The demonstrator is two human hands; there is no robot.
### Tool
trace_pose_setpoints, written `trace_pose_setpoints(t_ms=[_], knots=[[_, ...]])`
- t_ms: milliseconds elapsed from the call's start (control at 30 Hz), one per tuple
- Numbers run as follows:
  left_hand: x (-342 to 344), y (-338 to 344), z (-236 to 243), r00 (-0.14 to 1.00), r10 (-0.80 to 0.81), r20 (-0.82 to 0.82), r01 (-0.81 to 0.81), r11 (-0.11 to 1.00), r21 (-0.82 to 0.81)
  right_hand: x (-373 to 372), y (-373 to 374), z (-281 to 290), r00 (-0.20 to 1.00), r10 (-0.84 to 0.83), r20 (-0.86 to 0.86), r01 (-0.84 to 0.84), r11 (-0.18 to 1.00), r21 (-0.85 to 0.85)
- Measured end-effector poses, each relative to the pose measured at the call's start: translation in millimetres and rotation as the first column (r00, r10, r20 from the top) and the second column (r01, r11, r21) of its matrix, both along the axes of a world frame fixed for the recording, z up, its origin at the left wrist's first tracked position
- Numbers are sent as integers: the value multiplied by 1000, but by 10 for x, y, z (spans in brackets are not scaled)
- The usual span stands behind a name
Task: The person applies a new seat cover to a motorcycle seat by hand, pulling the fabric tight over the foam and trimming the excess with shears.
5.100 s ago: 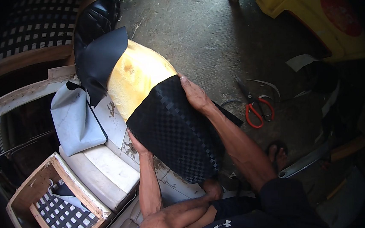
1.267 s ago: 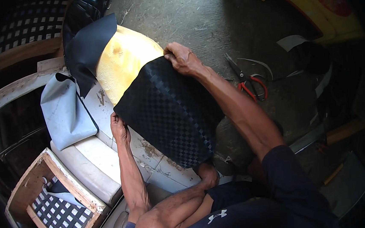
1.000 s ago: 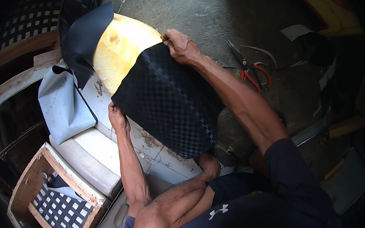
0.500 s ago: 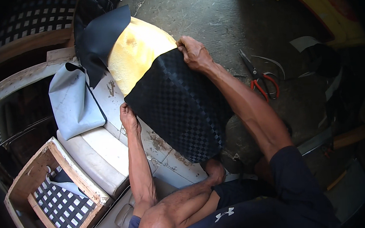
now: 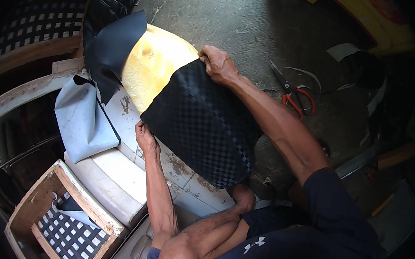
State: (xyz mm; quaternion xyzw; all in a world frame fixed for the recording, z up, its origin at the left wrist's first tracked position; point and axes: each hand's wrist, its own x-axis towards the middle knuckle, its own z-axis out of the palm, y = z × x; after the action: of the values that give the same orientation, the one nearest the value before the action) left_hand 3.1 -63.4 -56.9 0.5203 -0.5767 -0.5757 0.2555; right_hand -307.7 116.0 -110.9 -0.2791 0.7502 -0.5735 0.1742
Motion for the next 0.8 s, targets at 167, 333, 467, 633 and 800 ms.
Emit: trace_pose_setpoints(t_ms=[167,333,467,633,800], knots=[[-4,2,-27,1000,5,12,-5,1000,-26,0,-11,7,1000,-12,0,12,1000,-3],[6,-23,-63,1000,20,3,-20,1000,-19,-3,-29,21,1000,-8,9,8,1000,23],[18,-71,-63,1000,5,4,-5,1000,-15,-31,-24,69,1000,4,28,-5,999,38],[-237,-132,286,852,74,519,238,827,-510,215,244,259,980,-198,13,198,980,-15],[-1655,624,1134,704,-228,672,709,273,-650,960,1447,568,859,-355,368,164,873,459]])
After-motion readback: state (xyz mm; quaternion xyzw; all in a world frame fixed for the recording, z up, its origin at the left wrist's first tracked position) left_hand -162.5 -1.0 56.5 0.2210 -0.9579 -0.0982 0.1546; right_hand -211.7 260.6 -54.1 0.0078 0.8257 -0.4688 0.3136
